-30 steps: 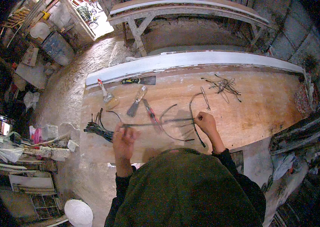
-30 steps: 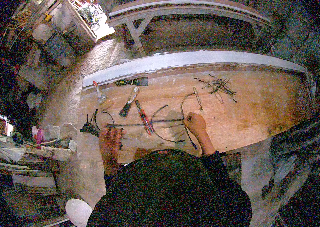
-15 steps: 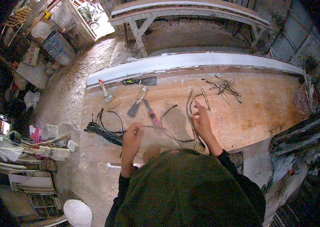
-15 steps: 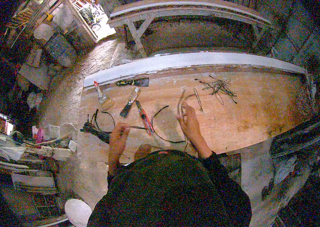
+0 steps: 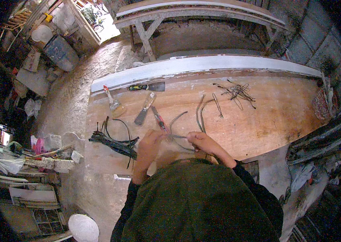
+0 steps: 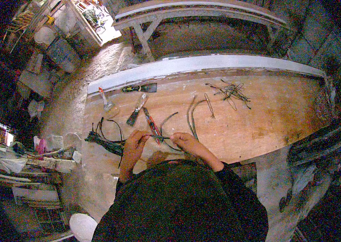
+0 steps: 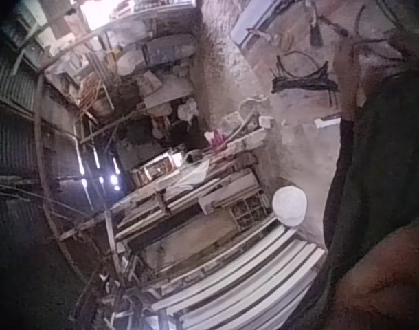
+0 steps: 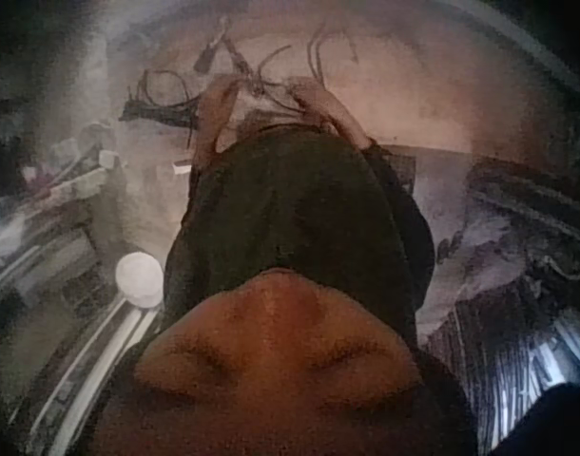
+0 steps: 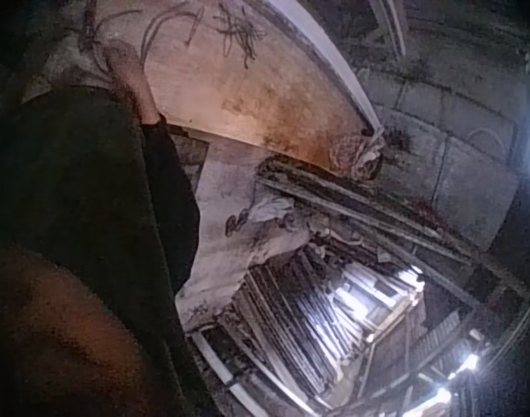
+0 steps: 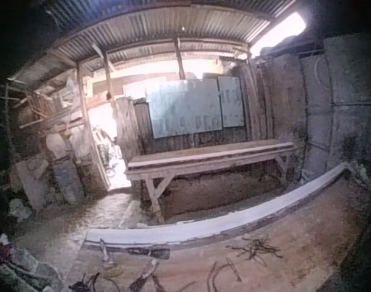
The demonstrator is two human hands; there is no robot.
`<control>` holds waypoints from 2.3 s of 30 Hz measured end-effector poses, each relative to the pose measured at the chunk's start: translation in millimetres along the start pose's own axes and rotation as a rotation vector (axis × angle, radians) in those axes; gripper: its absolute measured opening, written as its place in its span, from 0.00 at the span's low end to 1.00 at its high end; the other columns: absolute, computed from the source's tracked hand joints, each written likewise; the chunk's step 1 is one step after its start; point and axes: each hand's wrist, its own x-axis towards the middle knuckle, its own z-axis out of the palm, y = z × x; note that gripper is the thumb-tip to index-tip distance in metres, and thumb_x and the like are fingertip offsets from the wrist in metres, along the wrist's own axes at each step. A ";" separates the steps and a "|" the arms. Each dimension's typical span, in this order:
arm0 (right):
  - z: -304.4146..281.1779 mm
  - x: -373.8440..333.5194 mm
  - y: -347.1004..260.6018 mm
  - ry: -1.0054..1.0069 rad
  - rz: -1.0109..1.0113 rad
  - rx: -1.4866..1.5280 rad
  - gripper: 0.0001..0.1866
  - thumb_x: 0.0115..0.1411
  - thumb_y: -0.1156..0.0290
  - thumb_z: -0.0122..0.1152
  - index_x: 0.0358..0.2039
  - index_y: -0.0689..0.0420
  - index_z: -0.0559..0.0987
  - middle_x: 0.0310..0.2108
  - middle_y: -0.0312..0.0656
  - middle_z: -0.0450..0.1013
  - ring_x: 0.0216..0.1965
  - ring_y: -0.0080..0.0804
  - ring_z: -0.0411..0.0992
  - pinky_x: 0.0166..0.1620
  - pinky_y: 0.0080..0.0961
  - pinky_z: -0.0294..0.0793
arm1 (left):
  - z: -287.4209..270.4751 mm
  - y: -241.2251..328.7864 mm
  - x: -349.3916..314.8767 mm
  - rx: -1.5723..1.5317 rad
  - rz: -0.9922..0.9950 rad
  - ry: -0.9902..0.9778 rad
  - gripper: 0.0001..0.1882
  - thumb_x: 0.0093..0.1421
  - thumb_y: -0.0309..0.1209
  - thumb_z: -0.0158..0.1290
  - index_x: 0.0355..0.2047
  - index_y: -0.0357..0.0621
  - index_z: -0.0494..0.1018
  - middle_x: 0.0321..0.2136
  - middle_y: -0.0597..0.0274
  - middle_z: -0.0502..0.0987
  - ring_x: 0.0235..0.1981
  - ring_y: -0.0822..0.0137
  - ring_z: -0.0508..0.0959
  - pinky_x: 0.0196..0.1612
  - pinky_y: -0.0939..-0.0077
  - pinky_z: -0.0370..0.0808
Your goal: The person repeatedly picks up black cable ties from a workbench, bends them into loops, and places them on the table. The person handles the ties one at a time, using both hands to shape each piece before setting it down.
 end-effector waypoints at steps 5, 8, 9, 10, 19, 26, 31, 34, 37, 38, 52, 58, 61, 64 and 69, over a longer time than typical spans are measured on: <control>-31.5 -23.2 -15.5 0.046 0.009 0.118 0.16 0.56 0.57 0.46 0.21 0.55 0.68 0.14 0.27 0.59 0.17 0.15 0.55 0.21 0.14 0.56 | -4.4 -26.0 -7.6 -0.080 0.044 -0.138 0.08 0.51 0.25 0.47 0.33 0.41 0.71 0.24 0.56 0.69 0.27 0.61 0.71 0.30 0.75 0.67; -49.7 -38.1 -29.1 0.057 -0.001 0.182 0.15 0.56 0.57 0.47 0.21 0.54 0.69 0.13 0.28 0.60 0.16 0.16 0.56 0.21 0.14 0.56 | 2.8 -31.9 -13.2 -0.114 0.073 -0.183 0.10 0.51 0.23 0.47 0.34 0.41 0.71 0.24 0.56 0.70 0.28 0.61 0.71 0.30 0.76 0.67; -54.6 -41.2 -30.1 0.078 -0.012 0.211 0.14 0.56 0.58 0.47 0.21 0.54 0.69 0.13 0.28 0.60 0.15 0.16 0.56 0.21 0.14 0.56 | 5.0 -33.1 -15.3 -0.108 0.074 -0.193 0.10 0.50 0.22 0.47 0.34 0.41 0.71 0.24 0.56 0.70 0.28 0.62 0.71 0.31 0.76 0.67; -58.8 -42.8 -29.4 0.133 -0.058 0.292 0.13 0.55 0.60 0.48 0.21 0.55 0.69 0.12 0.30 0.61 0.14 0.17 0.57 0.21 0.14 0.59 | 8.5 -39.9 -18.2 -0.110 0.068 -0.199 0.10 0.50 0.22 0.46 0.35 0.41 0.71 0.24 0.56 0.70 0.28 0.62 0.71 0.31 0.76 0.68; -72.3 -55.1 -47.6 0.381 -0.436 0.664 0.12 0.52 0.67 0.53 0.35 0.60 0.68 0.17 0.35 0.67 0.15 0.20 0.62 0.32 0.19 0.69 | 38.0 -65.9 -26.5 -0.201 -0.034 -0.229 0.09 0.52 0.22 0.46 0.35 0.36 0.70 0.27 0.59 0.73 0.28 0.69 0.73 0.31 0.79 0.70; -9.0 -16.5 -39.3 0.372 -0.210 0.583 0.11 0.50 0.72 0.55 0.35 0.58 0.68 0.22 0.35 0.69 0.22 0.23 0.65 0.33 0.19 0.66 | 67.1 -43.5 -19.1 -0.558 -0.447 -0.220 0.10 0.53 0.29 0.49 0.33 0.35 0.70 0.25 0.59 0.74 0.23 0.72 0.73 0.29 0.81 0.71; 11.2 2.3 -6.1 0.123 -0.109 0.344 0.07 0.52 0.68 0.55 0.27 0.57 0.70 0.26 0.33 0.70 0.28 0.18 0.66 0.33 0.15 0.65 | 63.6 -14.5 -9.8 -0.806 -0.531 -0.091 0.09 0.53 0.31 0.49 0.31 0.37 0.70 0.22 0.63 0.73 0.21 0.75 0.71 0.26 0.84 0.69; 19.1 6.1 -5.1 0.161 -0.117 0.251 0.06 0.50 0.69 0.57 0.25 0.57 0.71 0.23 0.31 0.69 0.27 0.16 0.64 0.32 0.14 0.63 | 61.9 -11.9 -11.2 -0.892 -0.568 -0.059 0.08 0.53 0.31 0.49 0.29 0.38 0.71 0.20 0.66 0.72 0.20 0.77 0.69 0.24 0.86 0.67; 22.0 8.7 -1.5 0.201 -0.086 0.205 0.04 0.49 0.72 0.57 0.24 0.58 0.72 0.23 0.32 0.69 0.27 0.18 0.65 0.33 0.15 0.63 | 56.3 -10.4 -12.2 -0.824 -0.573 -0.146 0.08 0.53 0.31 0.49 0.28 0.39 0.72 0.20 0.67 0.71 0.21 0.78 0.68 0.24 0.87 0.65; 22.5 9.4 0.6 0.210 -0.070 0.187 0.04 0.49 0.74 0.57 0.24 0.58 0.72 0.23 0.33 0.69 0.27 0.18 0.65 0.34 0.15 0.64 | 60.8 -17.8 -13.8 -0.791 -0.516 -0.156 0.08 0.53 0.30 0.49 0.27 0.38 0.72 0.20 0.67 0.71 0.21 0.78 0.68 0.24 0.87 0.65; 39.6 -17.8 -8.6 0.378 -0.269 -0.150 0.04 0.46 0.73 0.58 0.23 0.59 0.74 0.22 0.34 0.70 0.25 0.18 0.65 0.31 0.15 0.62 | 45.8 11.7 -36.3 -0.859 -0.544 -0.169 0.11 0.54 0.29 0.47 0.35 0.33 0.71 0.29 0.59 0.74 0.30 0.70 0.74 0.30 0.79 0.73; 52.8 -27.2 -24.9 0.383 -0.482 -0.702 0.08 0.43 0.69 0.59 0.26 0.55 0.75 0.23 0.40 0.71 0.27 0.33 0.69 0.33 0.27 0.65 | 40.6 6.2 -47.3 -0.691 -0.551 -0.068 0.12 0.53 0.31 0.48 0.32 0.34 0.70 0.24 0.61 0.74 0.22 0.73 0.73 0.25 0.81 0.69; 61.8 -28.2 -22.3 0.416 -0.645 -0.860 0.11 0.42 0.67 0.58 0.29 0.52 0.74 0.26 0.39 0.71 0.30 0.37 0.69 0.37 0.34 0.64 | 29.3 20.7 -51.4 -0.857 -0.557 0.010 0.11 0.53 0.31 0.48 0.31 0.35 0.71 0.24 0.62 0.74 0.23 0.72 0.73 0.25 0.82 0.70; 71.2 -32.1 -26.4 0.412 -0.677 -0.927 0.11 0.42 0.70 0.57 0.31 0.50 0.74 0.27 0.35 0.70 0.32 0.34 0.68 0.39 0.33 0.63 | 27.7 5.6 -58.7 -0.872 -0.566 0.019 0.09 0.55 0.30 0.46 0.30 0.36 0.70 0.25 0.61 0.73 0.25 0.72 0.74 0.26 0.82 0.72; 89.7 -36.2 -26.0 0.430 -0.698 -1.044 0.12 0.42 0.71 0.55 0.31 0.50 0.73 0.26 0.34 0.70 0.32 0.33 0.68 0.39 0.35 0.62 | 17.7 4.8 -74.2 -0.765 -0.400 0.002 0.09 0.55 0.30 0.46 0.31 0.36 0.69 0.27 0.60 0.73 0.28 0.72 0.74 0.28 0.80 0.72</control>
